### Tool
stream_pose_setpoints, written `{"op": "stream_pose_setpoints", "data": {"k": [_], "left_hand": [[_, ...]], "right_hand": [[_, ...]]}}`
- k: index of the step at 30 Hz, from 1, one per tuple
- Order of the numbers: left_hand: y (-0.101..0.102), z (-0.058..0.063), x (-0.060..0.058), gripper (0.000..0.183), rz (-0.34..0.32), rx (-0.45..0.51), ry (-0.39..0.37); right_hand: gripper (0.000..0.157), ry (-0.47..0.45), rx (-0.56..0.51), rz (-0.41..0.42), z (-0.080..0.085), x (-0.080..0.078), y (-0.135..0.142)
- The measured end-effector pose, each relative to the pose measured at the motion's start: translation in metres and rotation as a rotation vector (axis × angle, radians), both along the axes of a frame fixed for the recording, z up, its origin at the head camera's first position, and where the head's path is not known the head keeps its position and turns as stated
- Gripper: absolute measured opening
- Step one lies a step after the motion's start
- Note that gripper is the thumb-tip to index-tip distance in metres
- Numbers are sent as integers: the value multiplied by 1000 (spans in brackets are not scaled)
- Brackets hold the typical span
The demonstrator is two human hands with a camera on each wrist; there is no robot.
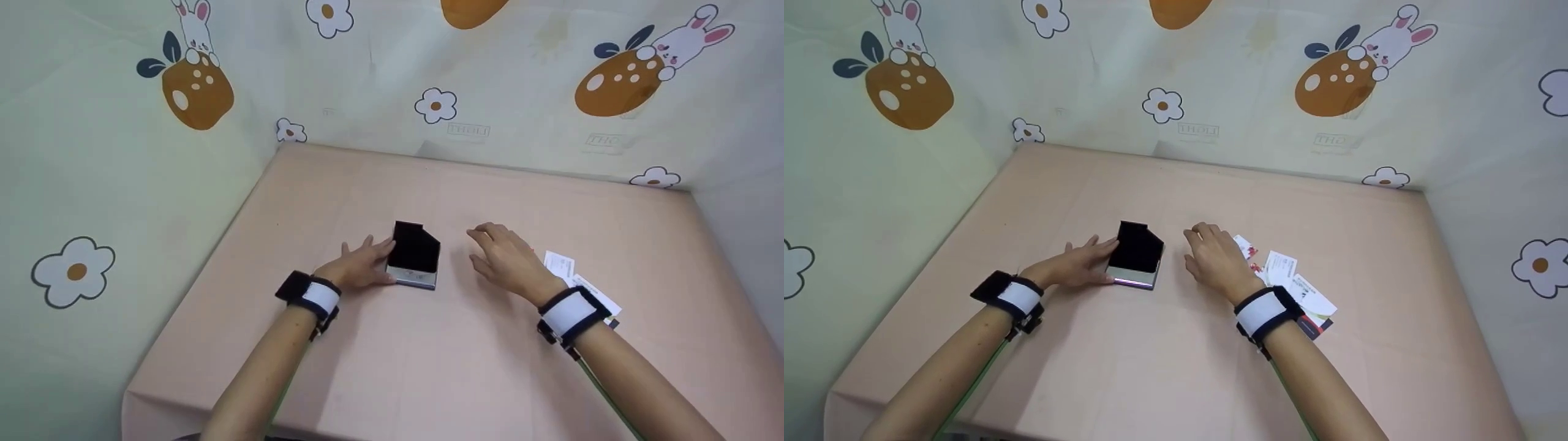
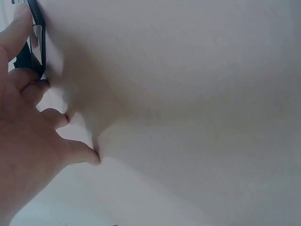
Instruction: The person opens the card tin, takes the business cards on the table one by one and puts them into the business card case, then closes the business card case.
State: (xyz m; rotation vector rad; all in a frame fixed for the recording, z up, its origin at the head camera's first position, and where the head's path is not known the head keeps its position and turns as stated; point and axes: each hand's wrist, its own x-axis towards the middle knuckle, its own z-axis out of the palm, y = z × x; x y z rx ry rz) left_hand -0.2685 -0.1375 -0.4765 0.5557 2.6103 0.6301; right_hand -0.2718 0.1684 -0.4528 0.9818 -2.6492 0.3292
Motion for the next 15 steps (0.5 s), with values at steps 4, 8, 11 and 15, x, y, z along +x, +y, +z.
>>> {"op": "stream_pose_setpoints", "data": {"k": [4, 8, 11, 15], "left_hand": [[0, 1, 1, 75, 4, 9, -10], [-1, 0, 1, 75, 16, 8, -2], [0, 0, 1, 75, 31, 15, -3], [1, -1, 1, 75, 35, 39, -9]], "right_hand": [[41, 10, -12, -18, -1, 0, 9], [43, 0, -10, -49, -2, 1, 24], [47, -32, 11, -72, -3, 2, 39], [50, -87, 20, -120, -2, 4, 57]]}}
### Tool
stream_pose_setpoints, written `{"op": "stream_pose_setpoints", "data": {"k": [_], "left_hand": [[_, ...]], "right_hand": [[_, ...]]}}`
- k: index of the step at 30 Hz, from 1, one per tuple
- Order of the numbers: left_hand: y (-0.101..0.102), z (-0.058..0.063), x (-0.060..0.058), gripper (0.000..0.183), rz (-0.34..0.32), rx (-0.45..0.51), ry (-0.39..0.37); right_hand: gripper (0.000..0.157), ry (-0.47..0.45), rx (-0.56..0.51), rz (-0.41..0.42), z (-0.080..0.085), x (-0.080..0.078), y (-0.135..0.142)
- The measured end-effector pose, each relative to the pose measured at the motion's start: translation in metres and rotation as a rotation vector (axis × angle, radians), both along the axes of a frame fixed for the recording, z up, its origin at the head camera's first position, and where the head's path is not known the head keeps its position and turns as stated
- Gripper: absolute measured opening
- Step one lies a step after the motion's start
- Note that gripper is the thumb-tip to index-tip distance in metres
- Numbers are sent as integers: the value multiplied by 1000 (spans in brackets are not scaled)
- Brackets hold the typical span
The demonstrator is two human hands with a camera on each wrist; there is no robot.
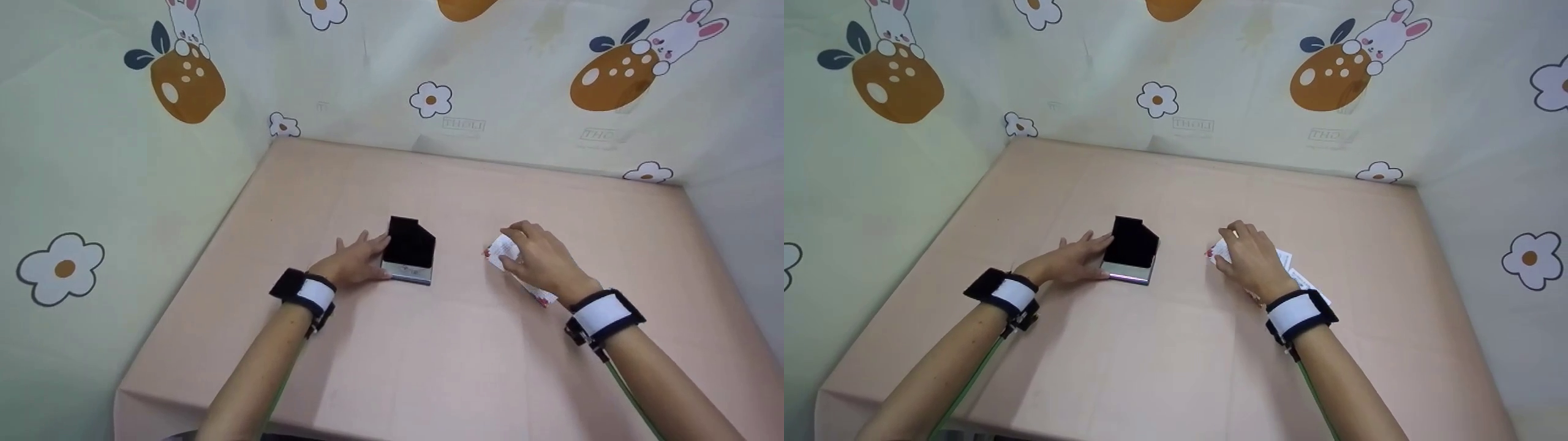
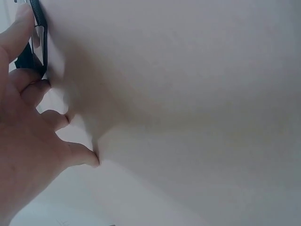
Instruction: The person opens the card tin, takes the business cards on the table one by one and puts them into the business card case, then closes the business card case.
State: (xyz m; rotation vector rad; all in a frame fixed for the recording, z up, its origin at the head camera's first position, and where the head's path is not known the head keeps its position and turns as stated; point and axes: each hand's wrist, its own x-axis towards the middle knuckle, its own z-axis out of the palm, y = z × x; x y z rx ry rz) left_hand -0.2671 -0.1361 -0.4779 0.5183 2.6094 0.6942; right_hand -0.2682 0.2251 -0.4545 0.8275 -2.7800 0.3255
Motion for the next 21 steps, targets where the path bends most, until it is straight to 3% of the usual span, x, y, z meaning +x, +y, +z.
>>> {"op": "stream_pose_setpoints", "data": {"k": [6, 13, 21], "left_hand": [[-1, 2, 0, 75, -5, -19, 0], [0, 3, 1, 76, 10, -6, -21], [0, 3, 1, 75, -3, -19, -24]], "right_hand": [[53, -51, 9, -68, 9, -1, 16], [53, -39, -1, -126, 10, -4, 32], [67, -118, 40, -265, 7, 0, 52]]}}
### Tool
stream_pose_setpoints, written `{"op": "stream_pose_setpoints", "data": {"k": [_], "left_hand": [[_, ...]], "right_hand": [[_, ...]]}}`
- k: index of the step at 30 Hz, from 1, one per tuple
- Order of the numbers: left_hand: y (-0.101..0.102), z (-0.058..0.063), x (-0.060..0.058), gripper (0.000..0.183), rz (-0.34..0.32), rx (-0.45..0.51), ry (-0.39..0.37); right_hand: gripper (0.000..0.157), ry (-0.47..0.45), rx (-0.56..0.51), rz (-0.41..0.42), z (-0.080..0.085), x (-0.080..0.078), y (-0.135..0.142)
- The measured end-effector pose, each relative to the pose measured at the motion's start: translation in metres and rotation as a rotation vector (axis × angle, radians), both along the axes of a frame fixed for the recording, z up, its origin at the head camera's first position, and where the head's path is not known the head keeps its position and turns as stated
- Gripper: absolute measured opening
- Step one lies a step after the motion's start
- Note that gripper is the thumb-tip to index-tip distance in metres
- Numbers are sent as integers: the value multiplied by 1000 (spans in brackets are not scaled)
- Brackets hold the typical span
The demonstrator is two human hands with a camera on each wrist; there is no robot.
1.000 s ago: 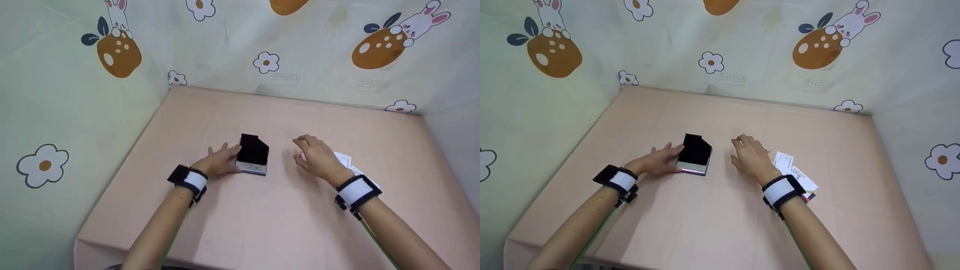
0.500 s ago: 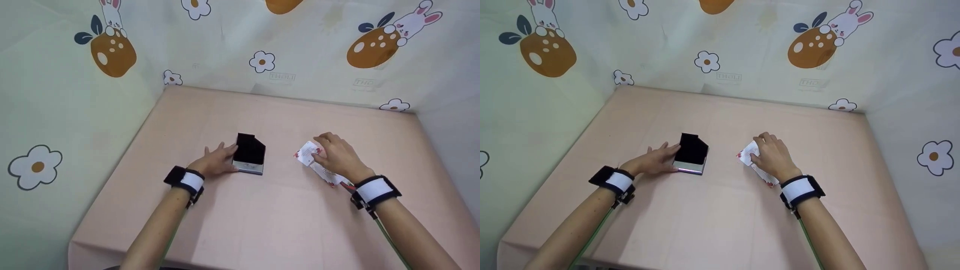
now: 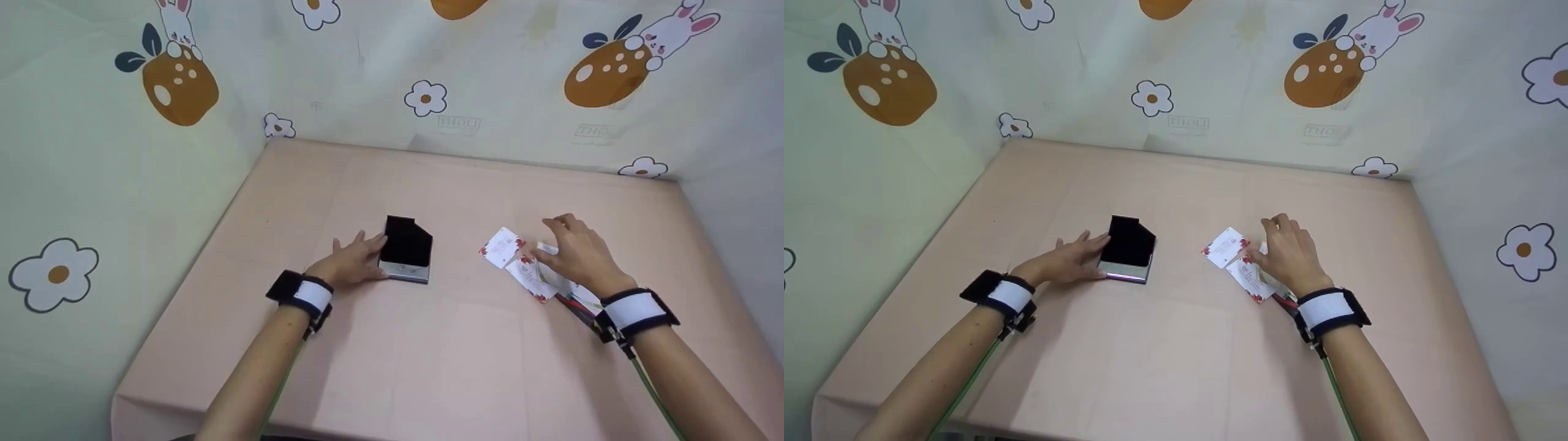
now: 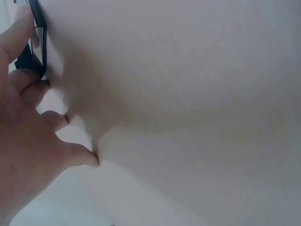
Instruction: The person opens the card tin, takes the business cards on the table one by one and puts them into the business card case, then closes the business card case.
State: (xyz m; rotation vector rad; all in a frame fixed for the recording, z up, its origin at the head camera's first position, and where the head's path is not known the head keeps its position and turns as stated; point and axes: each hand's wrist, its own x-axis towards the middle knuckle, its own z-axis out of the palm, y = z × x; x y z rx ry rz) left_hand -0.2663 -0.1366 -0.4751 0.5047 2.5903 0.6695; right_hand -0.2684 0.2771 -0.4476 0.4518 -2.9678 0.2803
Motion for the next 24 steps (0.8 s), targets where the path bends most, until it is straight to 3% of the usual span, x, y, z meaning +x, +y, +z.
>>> {"op": "stream_pose_setpoints", "data": {"k": [24], "left_hand": [[1, -3, 0, 76, 1, 7, 10]], "right_hand": [[90, -150, 100, -209, -24, 19, 17]]}}
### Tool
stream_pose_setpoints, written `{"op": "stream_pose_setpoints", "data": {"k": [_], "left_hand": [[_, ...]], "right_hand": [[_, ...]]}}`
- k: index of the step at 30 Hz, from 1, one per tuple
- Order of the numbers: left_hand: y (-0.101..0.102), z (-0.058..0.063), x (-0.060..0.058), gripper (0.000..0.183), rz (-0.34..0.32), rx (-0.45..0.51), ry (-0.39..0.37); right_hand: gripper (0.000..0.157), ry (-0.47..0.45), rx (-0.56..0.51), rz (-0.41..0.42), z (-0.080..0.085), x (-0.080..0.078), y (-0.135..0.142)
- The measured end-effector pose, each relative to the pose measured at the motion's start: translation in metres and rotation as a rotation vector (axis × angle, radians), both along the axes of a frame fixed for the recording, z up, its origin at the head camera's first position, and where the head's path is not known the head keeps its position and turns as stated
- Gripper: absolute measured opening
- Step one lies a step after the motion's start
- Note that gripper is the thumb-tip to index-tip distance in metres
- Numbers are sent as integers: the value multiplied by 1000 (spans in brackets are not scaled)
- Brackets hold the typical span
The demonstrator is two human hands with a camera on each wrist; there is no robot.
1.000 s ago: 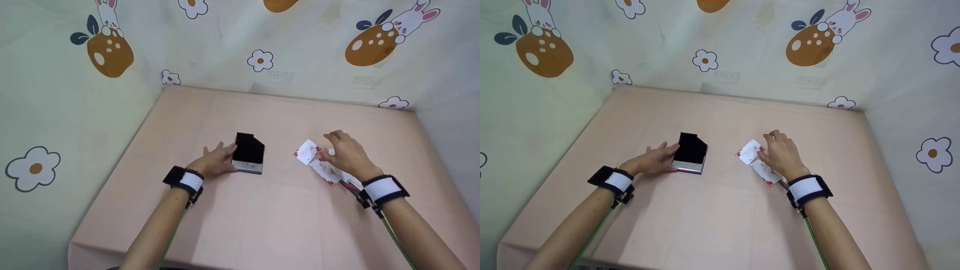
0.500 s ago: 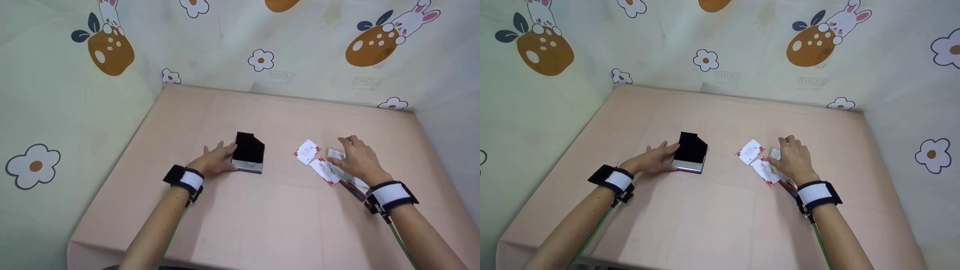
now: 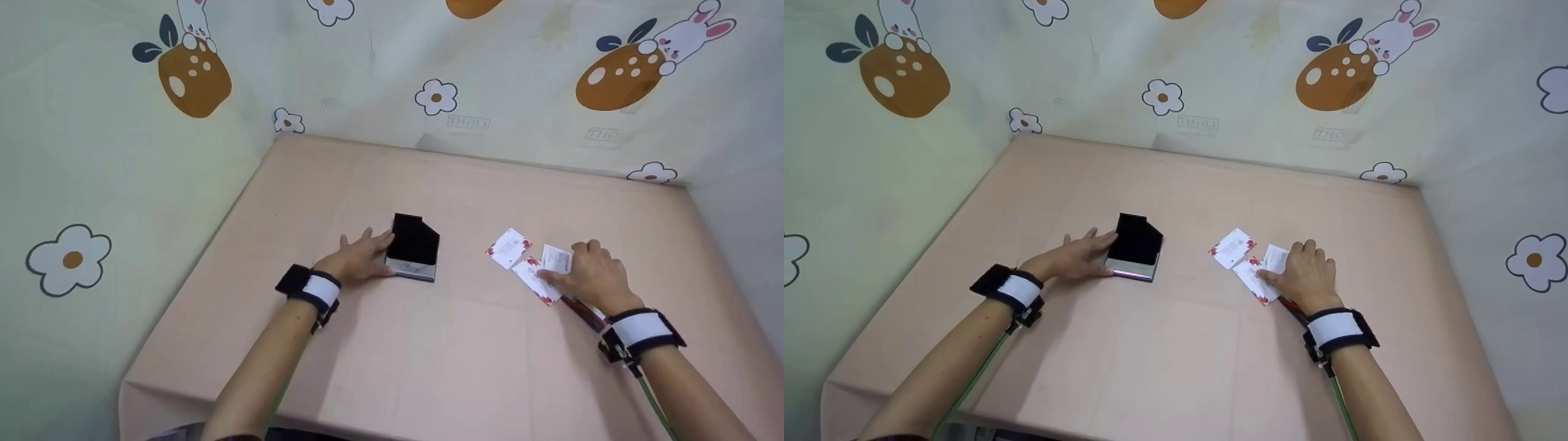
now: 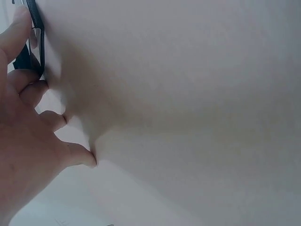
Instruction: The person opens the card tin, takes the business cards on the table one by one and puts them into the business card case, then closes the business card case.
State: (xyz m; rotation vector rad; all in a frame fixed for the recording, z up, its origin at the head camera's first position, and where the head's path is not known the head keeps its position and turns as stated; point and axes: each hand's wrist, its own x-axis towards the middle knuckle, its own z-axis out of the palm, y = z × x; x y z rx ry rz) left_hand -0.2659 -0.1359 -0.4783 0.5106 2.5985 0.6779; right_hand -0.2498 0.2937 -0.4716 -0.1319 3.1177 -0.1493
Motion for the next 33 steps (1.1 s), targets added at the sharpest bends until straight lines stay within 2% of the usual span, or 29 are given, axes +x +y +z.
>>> {"op": "stream_pose_setpoints", "data": {"k": [9, 14, 18, 25, 29, 33], "left_hand": [[1, 1, 3, 75, 13, -8, -5], [1, 3, 3, 75, 25, -15, 2], [0, 1, 5, 75, 30, 1, 2], [3, -2, 6, 76, 11, 9, 11], [3, -1, 6, 76, 8, 20, 25], [-3, 1, 6, 76, 20, 16, 26]], "right_hand": [[98, -92, -37, -51, -3, 1, -2], [94, -153, -67, -60, 3, -1, -4], [85, -238, -99, -84, 8, -3, -7], [72, -414, -157, -192, 14, -6, -1], [78, -496, -175, -222, 18, -12, 2], [84, -540, -198, -213, 20, -22, -1]]}}
